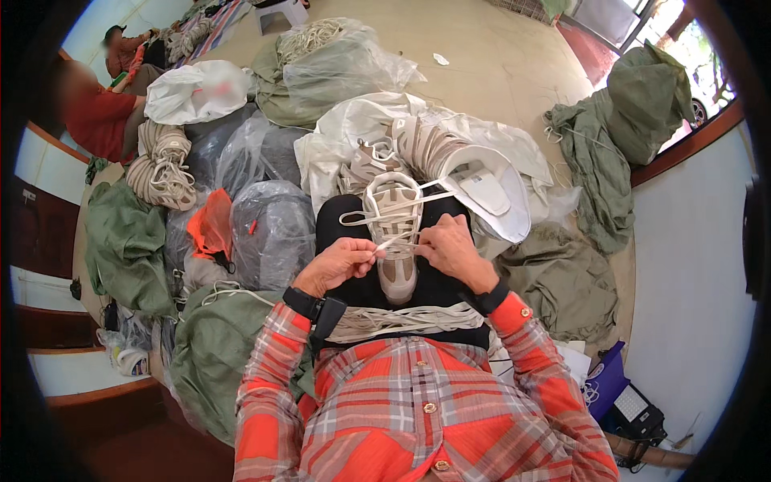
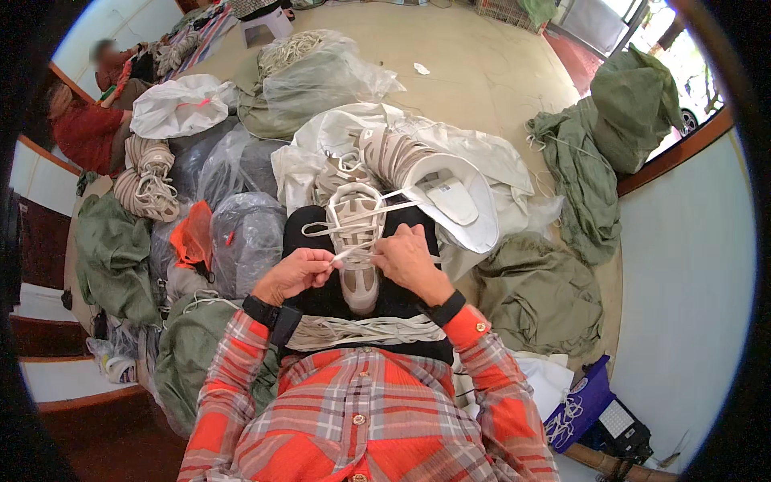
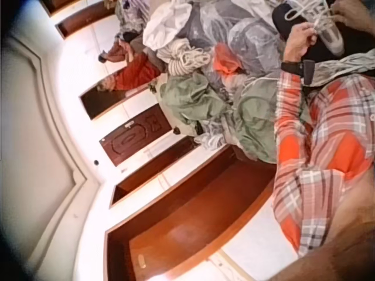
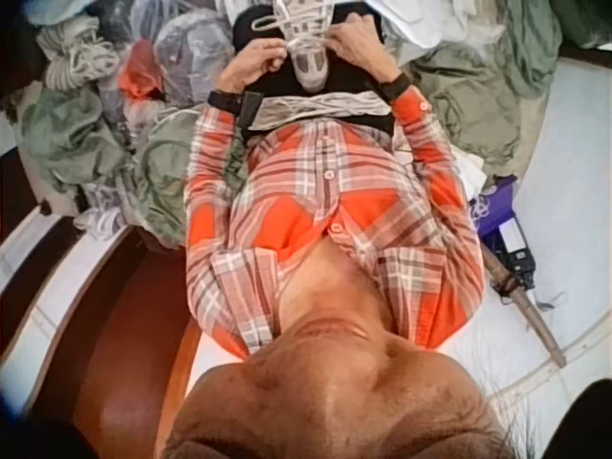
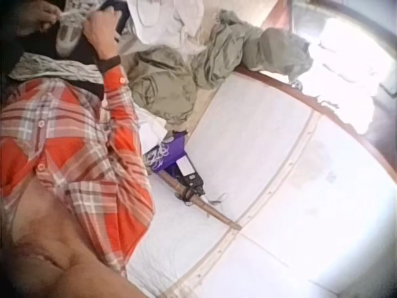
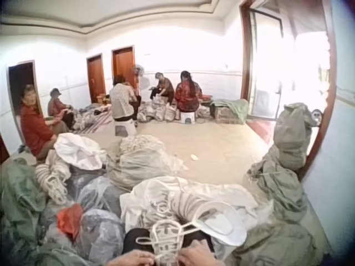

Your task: The recorder is lacing up the upper part of several shoes as part of a manufacturing or assembly process.

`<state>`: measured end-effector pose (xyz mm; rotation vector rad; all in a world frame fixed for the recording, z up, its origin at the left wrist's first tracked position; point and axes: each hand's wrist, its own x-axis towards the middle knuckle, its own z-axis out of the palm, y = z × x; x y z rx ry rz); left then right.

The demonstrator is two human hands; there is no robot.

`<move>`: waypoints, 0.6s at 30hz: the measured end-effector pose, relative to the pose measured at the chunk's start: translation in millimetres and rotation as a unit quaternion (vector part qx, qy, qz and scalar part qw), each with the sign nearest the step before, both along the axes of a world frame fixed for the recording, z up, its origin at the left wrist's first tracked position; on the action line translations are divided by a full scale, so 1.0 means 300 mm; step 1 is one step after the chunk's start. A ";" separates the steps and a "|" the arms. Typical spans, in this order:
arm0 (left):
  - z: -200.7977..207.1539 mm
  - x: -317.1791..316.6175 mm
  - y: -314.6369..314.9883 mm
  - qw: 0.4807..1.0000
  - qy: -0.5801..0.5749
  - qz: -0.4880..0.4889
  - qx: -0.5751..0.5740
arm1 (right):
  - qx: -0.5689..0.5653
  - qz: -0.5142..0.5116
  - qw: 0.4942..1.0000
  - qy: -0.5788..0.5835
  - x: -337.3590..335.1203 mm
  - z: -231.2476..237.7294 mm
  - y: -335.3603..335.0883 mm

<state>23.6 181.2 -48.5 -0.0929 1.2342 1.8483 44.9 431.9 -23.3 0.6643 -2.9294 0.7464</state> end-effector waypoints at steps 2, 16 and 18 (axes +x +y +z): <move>0.050 0.011 0.001 0.990 -0.035 0.087 0.103 | -0.011 0.029 0.999 -0.034 -0.005 0.052 0.006; 0.491 0.166 -1.190 0.649 0.331 0.640 0.246 | -0.174 0.073 0.937 -0.294 -0.080 -0.057 -0.011; 0.572 0.222 -1.257 0.573 0.327 0.727 0.190 | -0.235 0.021 0.957 -0.169 -0.095 -0.165 -0.041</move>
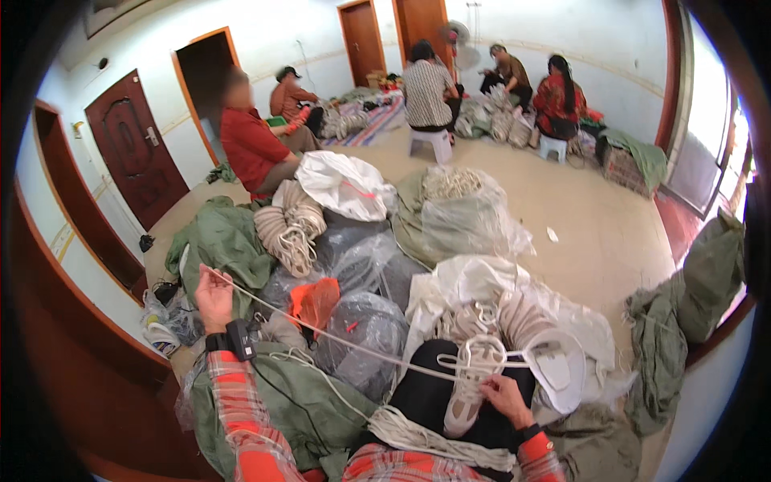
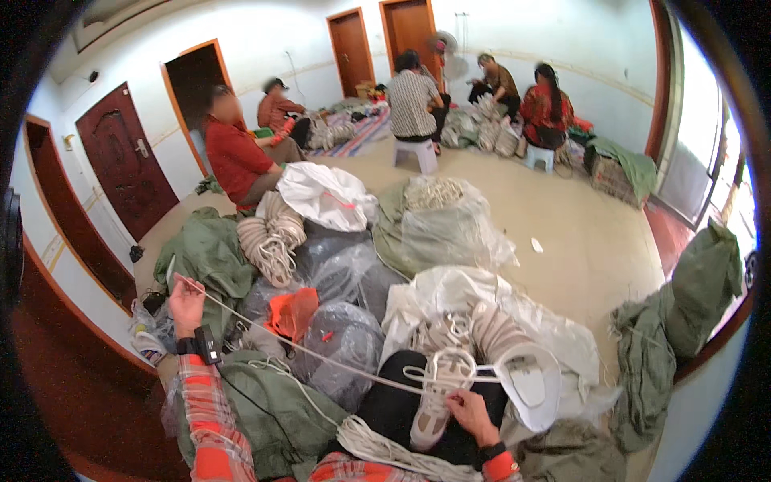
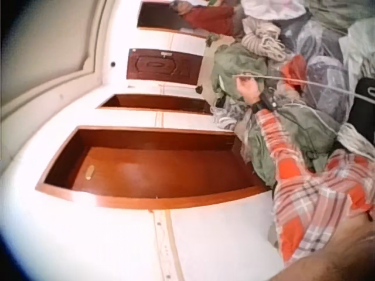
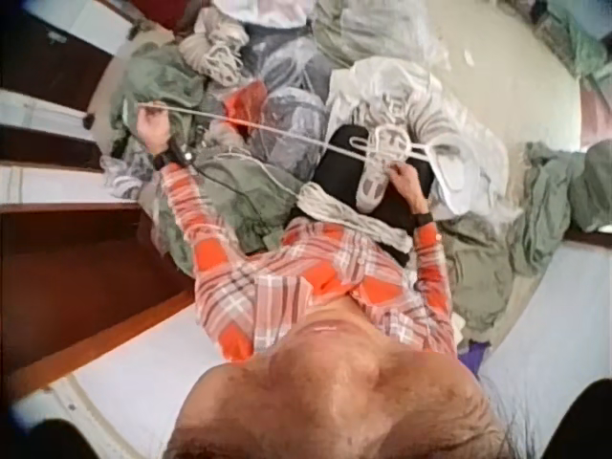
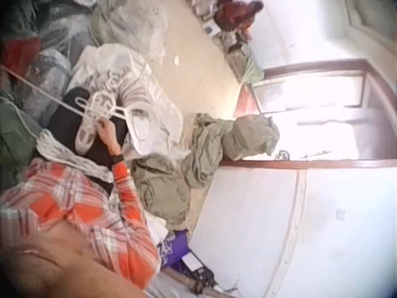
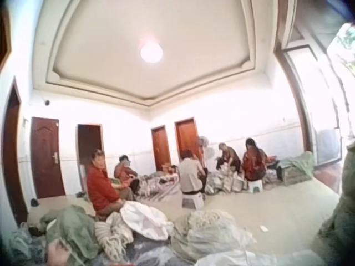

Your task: The recorder is lacing up the upper part of several shoes as part of a manufacturing or assembly process.

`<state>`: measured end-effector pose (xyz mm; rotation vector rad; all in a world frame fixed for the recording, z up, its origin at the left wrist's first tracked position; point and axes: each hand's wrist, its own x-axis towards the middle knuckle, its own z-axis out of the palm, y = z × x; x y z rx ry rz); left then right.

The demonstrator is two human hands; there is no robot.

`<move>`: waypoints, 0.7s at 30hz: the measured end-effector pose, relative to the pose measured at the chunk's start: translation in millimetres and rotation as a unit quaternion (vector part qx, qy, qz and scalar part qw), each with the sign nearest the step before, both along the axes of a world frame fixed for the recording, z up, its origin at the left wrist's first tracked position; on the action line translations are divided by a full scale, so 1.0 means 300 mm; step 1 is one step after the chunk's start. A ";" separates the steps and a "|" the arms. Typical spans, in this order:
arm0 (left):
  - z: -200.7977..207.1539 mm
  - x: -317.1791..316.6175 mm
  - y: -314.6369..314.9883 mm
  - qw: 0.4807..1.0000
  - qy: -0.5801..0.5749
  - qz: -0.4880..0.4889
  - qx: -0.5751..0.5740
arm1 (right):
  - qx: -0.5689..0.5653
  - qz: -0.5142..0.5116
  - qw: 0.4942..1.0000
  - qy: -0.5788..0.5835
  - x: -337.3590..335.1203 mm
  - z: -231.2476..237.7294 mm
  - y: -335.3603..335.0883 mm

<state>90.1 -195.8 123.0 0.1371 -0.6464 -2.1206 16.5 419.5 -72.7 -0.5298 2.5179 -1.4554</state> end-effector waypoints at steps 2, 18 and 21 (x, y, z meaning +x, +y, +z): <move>0.037 0.002 0.073 0.998 0.035 -0.015 0.056 | 0.026 -0.011 0.999 -0.017 0.035 0.064 -0.057; -0.460 -0.228 1.091 0.699 -0.332 -0.448 -0.448 | 0.103 0.442 0.887 0.087 0.302 0.039 -0.432; -0.494 -0.220 1.173 0.662 -0.332 -0.341 -0.579 | 0.106 0.353 0.910 0.192 0.235 0.148 -0.361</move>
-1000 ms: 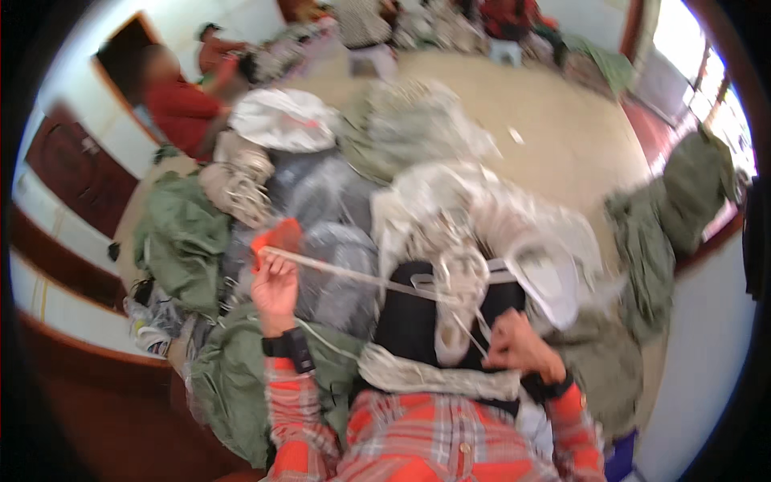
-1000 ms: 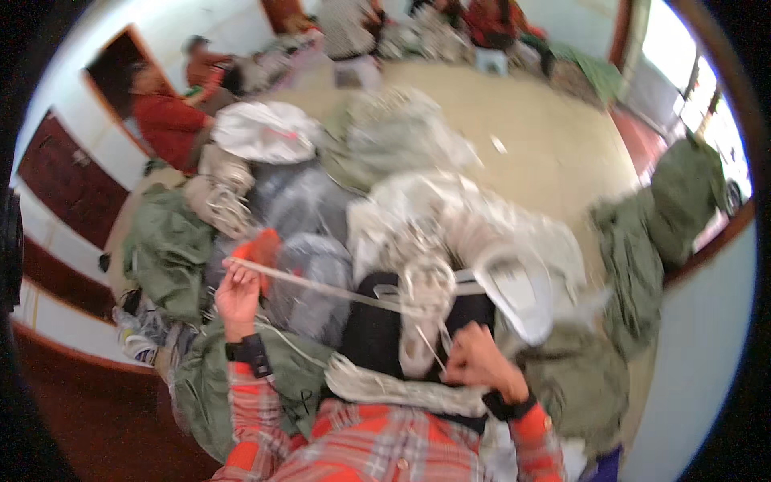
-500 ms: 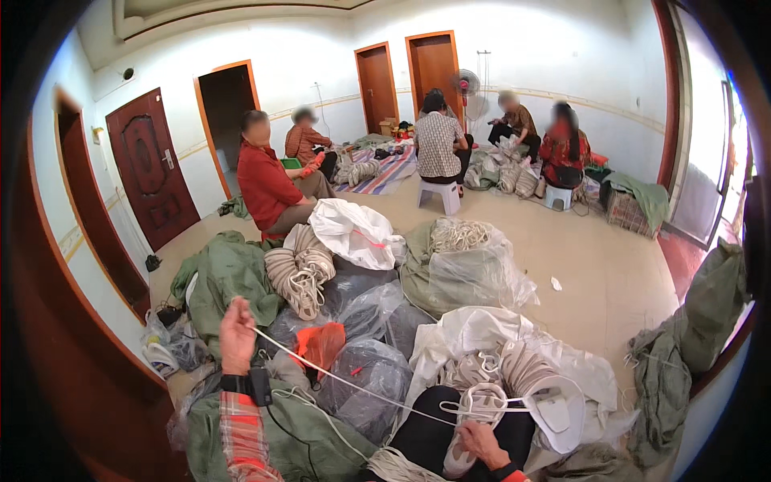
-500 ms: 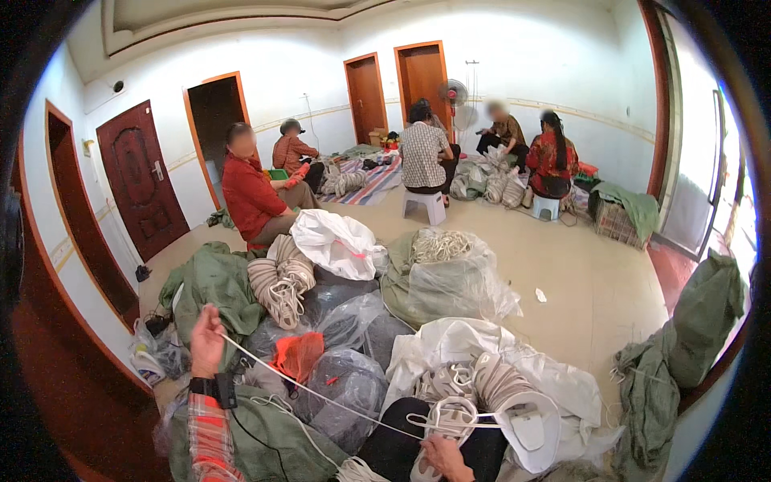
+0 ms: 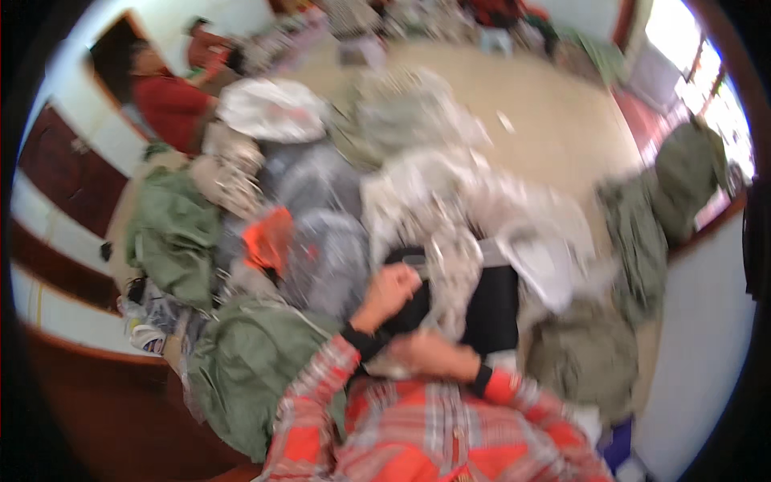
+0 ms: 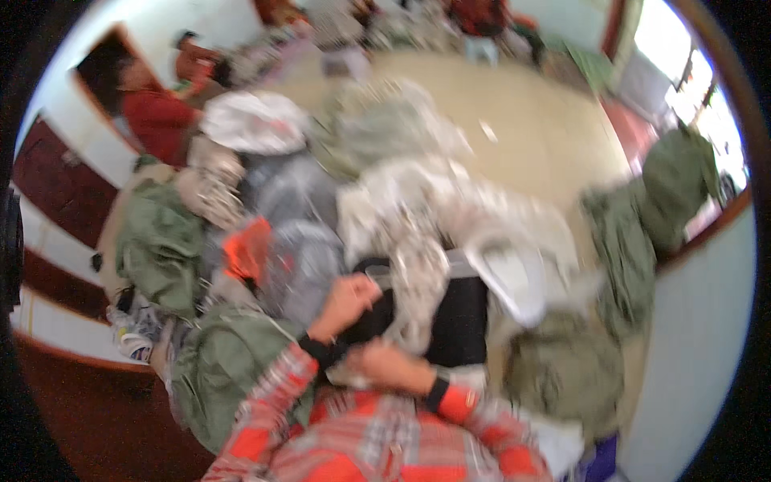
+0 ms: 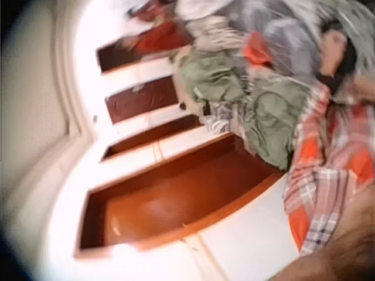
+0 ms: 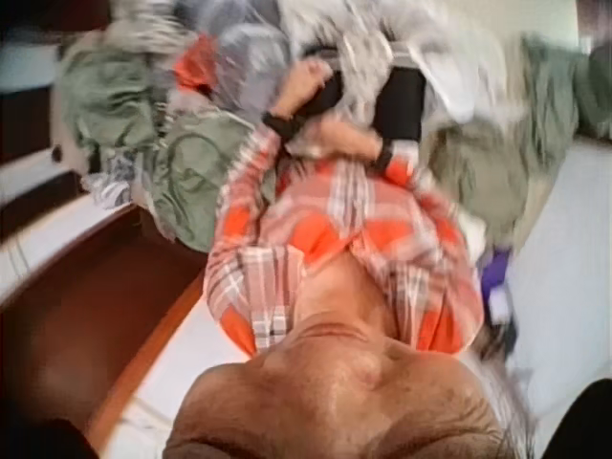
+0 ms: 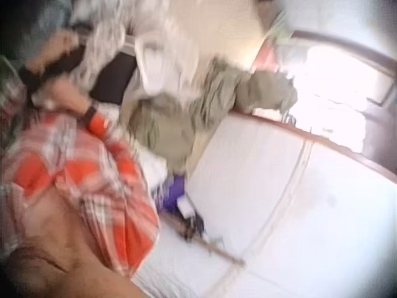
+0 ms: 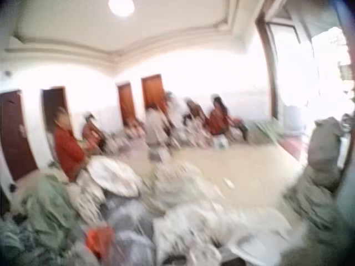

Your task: The recorder is lacing up the upper part of several shoes as part of a manufacturing or assembly process.

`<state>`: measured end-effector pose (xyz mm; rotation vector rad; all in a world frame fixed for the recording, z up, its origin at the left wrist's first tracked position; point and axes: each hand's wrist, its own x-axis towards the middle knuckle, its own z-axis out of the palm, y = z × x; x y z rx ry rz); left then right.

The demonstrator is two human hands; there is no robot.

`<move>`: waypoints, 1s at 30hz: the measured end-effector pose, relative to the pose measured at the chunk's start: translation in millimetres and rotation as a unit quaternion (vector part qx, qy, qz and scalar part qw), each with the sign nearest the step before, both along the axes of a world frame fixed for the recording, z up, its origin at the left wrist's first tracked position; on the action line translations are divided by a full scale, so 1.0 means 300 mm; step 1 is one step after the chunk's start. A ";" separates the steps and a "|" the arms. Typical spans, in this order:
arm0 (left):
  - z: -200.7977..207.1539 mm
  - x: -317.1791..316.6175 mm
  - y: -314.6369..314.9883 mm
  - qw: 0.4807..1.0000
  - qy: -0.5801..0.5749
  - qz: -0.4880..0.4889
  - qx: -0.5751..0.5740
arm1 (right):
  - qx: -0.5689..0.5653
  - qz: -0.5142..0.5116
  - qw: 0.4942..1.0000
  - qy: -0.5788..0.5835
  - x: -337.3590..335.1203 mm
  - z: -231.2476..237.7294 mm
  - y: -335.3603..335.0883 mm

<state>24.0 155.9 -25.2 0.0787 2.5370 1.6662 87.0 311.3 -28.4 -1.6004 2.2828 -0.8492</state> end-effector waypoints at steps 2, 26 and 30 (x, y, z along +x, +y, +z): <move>-0.039 -0.002 0.014 0.993 0.071 0.020 -0.095 | -0.127 -0.257 0.952 -0.106 -0.097 -0.035 0.081; -0.160 -0.038 0.156 0.919 0.220 -0.118 -0.304 | -0.306 -0.249 0.589 -0.705 -0.088 -0.079 0.210; -0.125 -0.020 0.143 0.958 0.025 -0.086 -0.271 | -0.088 -0.248 0.759 -0.596 -0.157 -0.034 0.265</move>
